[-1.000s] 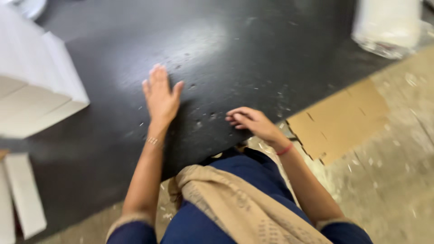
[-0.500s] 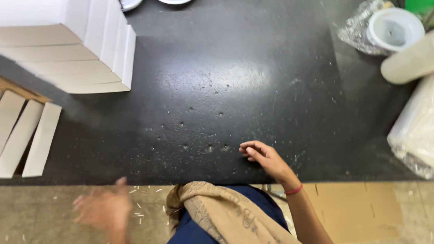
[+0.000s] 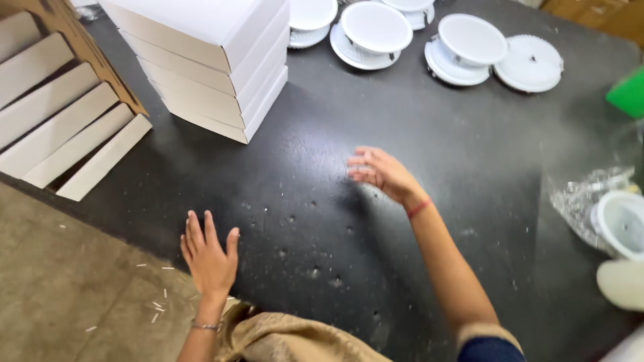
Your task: The person places a white circular LED fixture into a white cardboard box, closes the box, and stacks it with other boxes. Then the person wipes the surface of several LED fixtures with a cloth and wraps each fixture individually in a clear plastic bag, sealing the bags by hand.
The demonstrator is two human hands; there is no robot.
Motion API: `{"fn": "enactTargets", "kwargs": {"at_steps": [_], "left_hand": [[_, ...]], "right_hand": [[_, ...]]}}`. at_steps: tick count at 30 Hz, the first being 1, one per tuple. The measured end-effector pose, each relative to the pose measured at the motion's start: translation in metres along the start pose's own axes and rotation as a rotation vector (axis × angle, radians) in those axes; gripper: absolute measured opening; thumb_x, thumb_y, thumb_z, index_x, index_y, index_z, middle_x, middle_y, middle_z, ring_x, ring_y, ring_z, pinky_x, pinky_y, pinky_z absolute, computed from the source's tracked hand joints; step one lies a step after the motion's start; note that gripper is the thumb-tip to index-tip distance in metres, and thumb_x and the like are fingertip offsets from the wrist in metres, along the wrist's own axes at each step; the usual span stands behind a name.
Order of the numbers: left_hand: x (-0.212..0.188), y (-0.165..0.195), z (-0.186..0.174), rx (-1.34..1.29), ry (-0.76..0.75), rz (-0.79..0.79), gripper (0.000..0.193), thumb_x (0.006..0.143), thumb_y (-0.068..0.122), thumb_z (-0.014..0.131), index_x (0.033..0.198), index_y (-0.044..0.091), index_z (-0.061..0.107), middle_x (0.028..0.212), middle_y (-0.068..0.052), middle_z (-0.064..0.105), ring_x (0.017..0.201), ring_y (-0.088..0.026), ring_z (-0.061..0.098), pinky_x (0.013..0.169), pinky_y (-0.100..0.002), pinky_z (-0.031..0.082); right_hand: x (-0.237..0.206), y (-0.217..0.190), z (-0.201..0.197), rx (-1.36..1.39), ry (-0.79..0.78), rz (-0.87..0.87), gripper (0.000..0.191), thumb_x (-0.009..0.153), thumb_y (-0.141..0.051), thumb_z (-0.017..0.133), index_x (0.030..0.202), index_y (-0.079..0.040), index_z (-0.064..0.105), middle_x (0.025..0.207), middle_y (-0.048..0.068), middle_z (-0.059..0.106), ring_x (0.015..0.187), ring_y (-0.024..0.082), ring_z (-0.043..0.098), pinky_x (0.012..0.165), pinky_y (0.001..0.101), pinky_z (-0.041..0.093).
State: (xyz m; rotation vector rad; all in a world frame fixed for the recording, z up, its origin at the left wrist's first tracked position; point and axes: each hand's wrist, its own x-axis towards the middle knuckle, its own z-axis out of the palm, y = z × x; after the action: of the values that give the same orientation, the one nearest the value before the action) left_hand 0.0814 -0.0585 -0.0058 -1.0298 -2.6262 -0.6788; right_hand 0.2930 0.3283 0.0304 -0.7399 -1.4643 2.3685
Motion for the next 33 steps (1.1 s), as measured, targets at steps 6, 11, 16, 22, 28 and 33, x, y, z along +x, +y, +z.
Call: {"fn": "enactTargets", "kwargs": {"at_steps": [6, 11, 16, 22, 28, 33], "left_hand": [[0.015, 0.007, 0.003, 0.009, -0.021, -0.041, 0.067, 0.100, 0.050, 0.052, 0.150, 0.006, 0.050, 0.162, -0.018, 0.039, 0.150, -0.034, 0.035, 0.124, -0.052, 0.023], [0.024, 0.006, 0.016, 0.004, 0.001, -0.057, 0.064, 0.096, 0.049, 0.052, 0.147, 0.009, 0.051, 0.160, -0.015, 0.042, 0.148, -0.030, 0.037, 0.123, -0.051, 0.024], [0.027, 0.002, 0.023, 0.005, -0.008, -0.075, 0.061, 0.096, 0.046, 0.053, 0.147, 0.011, 0.051, 0.158, -0.013, 0.044, 0.148, -0.030, 0.038, 0.122, -0.051, 0.024], [0.025, 0.000, 0.022, 0.019, -0.016, -0.068, 0.060, 0.098, 0.045, 0.051, 0.147, 0.012, 0.051, 0.158, -0.012, 0.044, 0.148, -0.029, 0.038, 0.122, -0.050, 0.025], [0.021, -0.001, 0.016, 0.027, -0.014, -0.060, 0.059, 0.100, 0.046, 0.049, 0.147, 0.011, 0.051, 0.158, -0.013, 0.045, 0.149, -0.030, 0.037, 0.123, -0.051, 0.023], [0.013, -0.004, 0.012, 0.052, -0.007, -0.020, 0.060, 0.103, 0.046, 0.049, 0.149, 0.008, 0.052, 0.160, -0.014, 0.045, 0.151, -0.031, 0.037, 0.125, -0.052, 0.024]], "right_hand": [[0.181, -0.065, -0.069, 0.192, 0.345, -0.179, 0.045, 0.103, -0.007, 0.045, 0.143, 0.006, 0.028, 0.126, 0.031, 0.059, 0.108, 0.041, 0.070, 0.090, 0.0471, 0.065], [0.260, -0.107, -0.074, 0.124, 0.702, -0.330, 0.044, 0.102, -0.007, 0.045, 0.141, -0.001, 0.024, 0.124, 0.028, 0.058, 0.101, 0.036, 0.071, 0.086, 0.0435, 0.068], [0.281, -0.118, -0.073, 0.131, 0.775, -0.378, 0.044, 0.094, -0.001, 0.045, 0.136, 0.000, 0.035, 0.129, 0.021, 0.057, 0.097, 0.031, 0.073, 0.081, 0.0453, 0.068], [0.277, -0.106, -0.080, 0.160, 0.763, -0.434, 0.044, 0.096, -0.001, 0.047, 0.138, 0.002, 0.033, 0.137, 0.020, 0.051, 0.104, 0.031, 0.070, 0.087, 0.0503, 0.067], [0.238, -0.085, -0.091, 0.121, 0.715, -0.447, 0.051, 0.099, -0.002, 0.048, 0.146, 0.001, 0.028, 0.138, 0.020, 0.049, 0.108, 0.032, 0.068, 0.090, 0.0496, 0.066], [0.162, -0.052, -0.098, 0.034, 0.752, -0.360, 0.050, 0.100, -0.004, 0.049, 0.147, -0.001, 0.032, 0.136, 0.019, 0.054, 0.105, 0.029, 0.068, 0.085, 0.0443, 0.065]]}}
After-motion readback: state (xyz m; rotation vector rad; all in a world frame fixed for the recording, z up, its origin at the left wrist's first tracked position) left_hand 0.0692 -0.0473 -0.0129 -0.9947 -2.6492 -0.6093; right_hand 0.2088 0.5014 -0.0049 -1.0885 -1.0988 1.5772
